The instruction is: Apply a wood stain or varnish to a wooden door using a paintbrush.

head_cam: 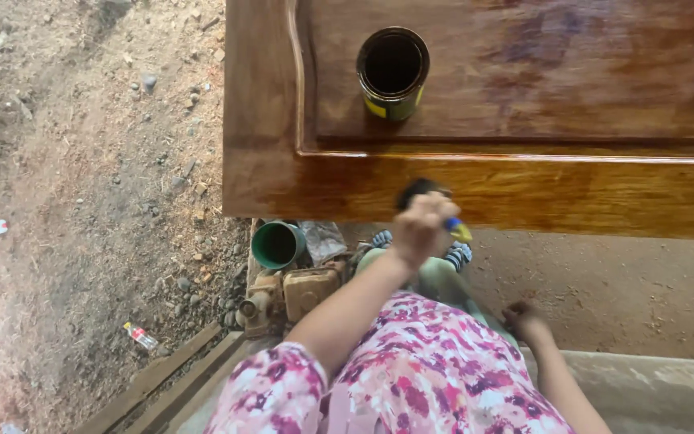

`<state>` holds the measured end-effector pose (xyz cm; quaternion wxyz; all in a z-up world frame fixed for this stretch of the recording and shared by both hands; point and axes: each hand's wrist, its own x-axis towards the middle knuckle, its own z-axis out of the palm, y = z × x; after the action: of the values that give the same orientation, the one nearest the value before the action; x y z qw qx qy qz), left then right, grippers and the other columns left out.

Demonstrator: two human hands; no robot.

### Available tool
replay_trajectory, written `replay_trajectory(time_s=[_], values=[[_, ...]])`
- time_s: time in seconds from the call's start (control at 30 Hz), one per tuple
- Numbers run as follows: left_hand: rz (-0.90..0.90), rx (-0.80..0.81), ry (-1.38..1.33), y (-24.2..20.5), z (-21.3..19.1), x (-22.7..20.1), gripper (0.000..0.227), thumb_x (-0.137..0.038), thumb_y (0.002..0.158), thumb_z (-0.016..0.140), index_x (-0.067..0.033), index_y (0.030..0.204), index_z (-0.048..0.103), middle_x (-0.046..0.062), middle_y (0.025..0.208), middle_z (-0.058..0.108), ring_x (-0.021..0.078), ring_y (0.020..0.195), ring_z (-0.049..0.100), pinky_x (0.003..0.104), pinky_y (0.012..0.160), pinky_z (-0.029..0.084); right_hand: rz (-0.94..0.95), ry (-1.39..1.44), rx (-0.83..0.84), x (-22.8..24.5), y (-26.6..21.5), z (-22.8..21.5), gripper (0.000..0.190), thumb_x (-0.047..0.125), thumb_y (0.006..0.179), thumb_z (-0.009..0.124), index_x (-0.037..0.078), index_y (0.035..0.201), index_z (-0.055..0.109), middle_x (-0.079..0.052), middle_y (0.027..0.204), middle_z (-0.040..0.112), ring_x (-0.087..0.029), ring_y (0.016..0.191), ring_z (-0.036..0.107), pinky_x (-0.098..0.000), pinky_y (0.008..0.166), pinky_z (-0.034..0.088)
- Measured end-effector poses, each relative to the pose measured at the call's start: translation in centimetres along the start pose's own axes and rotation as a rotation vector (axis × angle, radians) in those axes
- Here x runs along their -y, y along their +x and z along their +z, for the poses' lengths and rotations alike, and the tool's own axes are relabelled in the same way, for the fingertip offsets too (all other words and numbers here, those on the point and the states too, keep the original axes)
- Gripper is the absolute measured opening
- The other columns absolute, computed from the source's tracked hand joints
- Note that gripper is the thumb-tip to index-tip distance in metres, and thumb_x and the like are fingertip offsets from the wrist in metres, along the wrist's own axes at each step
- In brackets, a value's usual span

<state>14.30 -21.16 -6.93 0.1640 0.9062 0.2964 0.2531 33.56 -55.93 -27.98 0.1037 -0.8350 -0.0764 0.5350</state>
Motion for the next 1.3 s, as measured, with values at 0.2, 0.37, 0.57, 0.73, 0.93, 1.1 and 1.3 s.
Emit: replay_trajectory(time_s=[0.2, 0.37, 0.57, 0.73, 0.93, 1.1, 1.3], values=[[-0.058, 0.099, -0.181, 2.9, -0.1, -4.8, 0.022, -0.012, 0.087, 0.073, -0.0163, 0.106, 0.064, 0.003, 0.107, 0.06, 0.0259, 0.103, 0.064, 0.037, 0.075, 0.06, -0.326, -0.075, 0.118, 15.9, -13.6, -3.9, 0.027, 0.023, 0.088, 0.076, 0.002, 0.104, 0.076, -0.01, 0.085, 0.08, -0.018, 0.067, 0.07, -0.0362, 0.063, 0.058], [-0.146, 0.07, -0.269, 3.7, -3.9, -4.7, 0.031, -0.015, 0.083, 0.076, -0.0141, 0.111, 0.063, 0.005, 0.109, 0.059, 0.0287, 0.105, 0.064, 0.04, 0.079, 0.059, -0.798, 0.048, -0.341, 26.1, -20.2, -3.1, 0.043, 0.02, 0.082, 0.084, 0.006, 0.118, 0.064, -0.01, 0.089, 0.072, -0.015, 0.071, 0.067, -0.0328, 0.068, 0.057], [-0.228, 0.075, -0.466, 2.5, -6.9, -3.3, 0.035, -0.019, 0.086, 0.079, -0.0128, 0.115, 0.061, 0.008, 0.109, 0.064, 0.03, 0.101, 0.067, 0.042, 0.082, 0.058, -1.185, 0.164, -0.499, 32.1, -19.7, -0.4, 0.052, 0.013, 0.085, 0.08, 0.004, 0.131, 0.058, -0.015, 0.116, 0.067, -0.027, 0.102, 0.07, -0.0378, 0.085, 0.057], [-0.18, 0.092, -0.621, 1.8, -11.9, -0.2, 0.03, -0.019, 0.091, 0.078, -0.011, 0.115, 0.062, 0.01, 0.108, 0.068, 0.0303, 0.097, 0.07, 0.04, 0.082, 0.058, -1.054, -0.001, -0.58, 34.6, -20.0, 0.1, 0.032, 0.011, 0.093, 0.076, 0.011, 0.124, 0.068, -0.014, 0.109, 0.069, -0.031, 0.096, 0.072, -0.0383, 0.082, 0.057], [-0.377, -0.199, -0.5, -3.3, -16.3, 10.9, 0.017, 0.001, 0.094, 0.063, -0.0017, 0.11, 0.064, 0.016, 0.116, 0.067, 0.0218, 0.097, 0.07, 0.032, 0.085, 0.063, -1.06, 0.111, -0.572, 37.3, -21.6, 1.8, 0.02, 0.011, 0.092, 0.077, 0.01, 0.109, 0.068, -0.011, 0.104, 0.069, -0.027, 0.093, 0.072, -0.0376, 0.08, 0.059], [-1.03, -0.091, 0.091, -11.0, -18.7, 23.4, 0.025, -0.014, 0.105, 0.053, -0.0027, 0.125, 0.061, 0.019, 0.14, 0.056, 0.0302, 0.106, 0.068, 0.037, 0.093, 0.058, -1.352, -0.014, -0.154, 39.3, -22.8, 7.0, 0.029, 0.008, 0.081, 0.077, 0.014, 0.108, 0.072, -0.009, 0.1, 0.071, -0.026, 0.091, 0.068, -0.0355, 0.079, 0.056], [-1.15, -0.019, -0.048, -16.6, -19.0, 28.6, 0.037, -0.017, 0.103, 0.056, -0.0067, 0.138, 0.064, 0.017, 0.128, 0.069, 0.0319, 0.116, 0.066, 0.045, 0.1, 0.051, -1.007, 0.235, -0.255, 34.1, -21.5, 0.6, 0.019, 0.004, 0.088, 0.077, 0.008, 0.107, 0.075, -0.011, 0.111, 0.072, -0.027, 0.102, 0.069, -0.0382, 0.091, 0.056]])
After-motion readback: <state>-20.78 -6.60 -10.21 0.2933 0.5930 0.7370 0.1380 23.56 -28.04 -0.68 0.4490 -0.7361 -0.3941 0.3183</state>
